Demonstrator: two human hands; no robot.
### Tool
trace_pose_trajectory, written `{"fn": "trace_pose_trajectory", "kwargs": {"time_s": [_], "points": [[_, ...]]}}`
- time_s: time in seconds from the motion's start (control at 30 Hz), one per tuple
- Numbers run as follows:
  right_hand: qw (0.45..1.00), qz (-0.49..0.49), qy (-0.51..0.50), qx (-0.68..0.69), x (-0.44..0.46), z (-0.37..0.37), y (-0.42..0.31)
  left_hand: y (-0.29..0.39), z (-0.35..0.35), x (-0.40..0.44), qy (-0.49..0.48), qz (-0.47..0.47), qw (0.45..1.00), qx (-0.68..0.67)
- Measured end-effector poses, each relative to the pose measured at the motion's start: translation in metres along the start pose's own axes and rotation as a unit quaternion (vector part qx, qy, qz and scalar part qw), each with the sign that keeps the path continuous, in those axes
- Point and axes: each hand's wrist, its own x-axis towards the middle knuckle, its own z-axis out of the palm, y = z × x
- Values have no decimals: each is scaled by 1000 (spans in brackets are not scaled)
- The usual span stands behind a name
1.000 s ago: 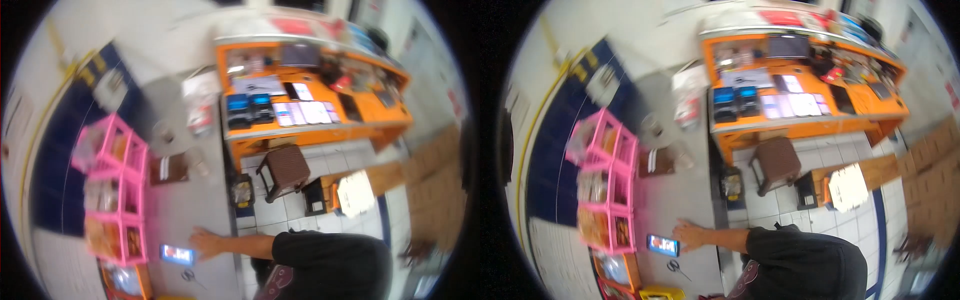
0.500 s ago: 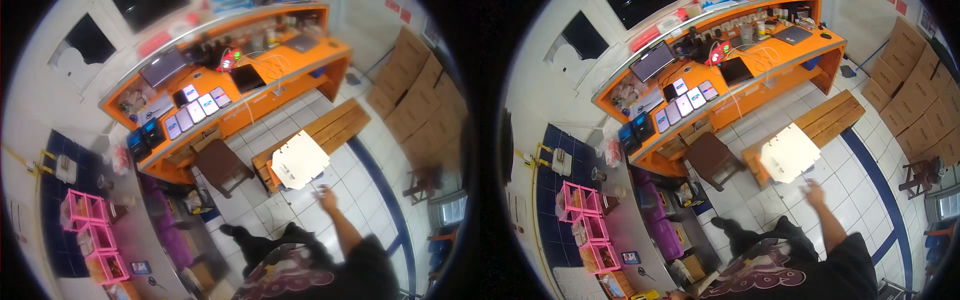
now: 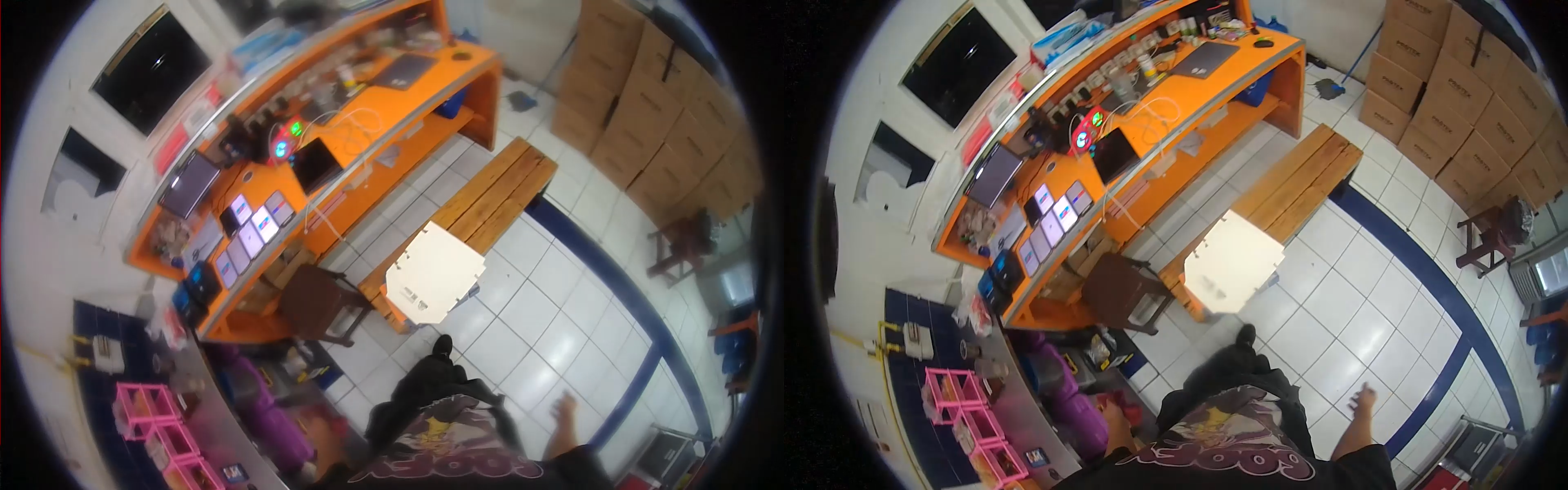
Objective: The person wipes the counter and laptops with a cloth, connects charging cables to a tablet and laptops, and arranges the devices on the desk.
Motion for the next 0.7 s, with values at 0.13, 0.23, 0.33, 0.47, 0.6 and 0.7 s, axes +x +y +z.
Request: {"fn": "trace_pose_trajectory", "kwargs": {"time_s": [0.13,0.23,0.33,0.47,0.6,0.7], "points": [[992,42,-68,-92,-37,59,49,17,191,64,-211,33,970,113],[984,-35,-158,-69,-78,63,36,38,368,17,-349,-17,918,189],[987,66,-131,-58,-64,35,16,60,503,-121,-513,-163,824,177],[993,111,-29,35,-35,18,-24,3,623,-274,-587,-318,718,197],[987,158,-15,37,43,-22,-50,-70,687,-417,-617,-445,615,208],[983,175,-15,56,136,-49,-92,-98,741,-499,-631,-477,580,194]]}}
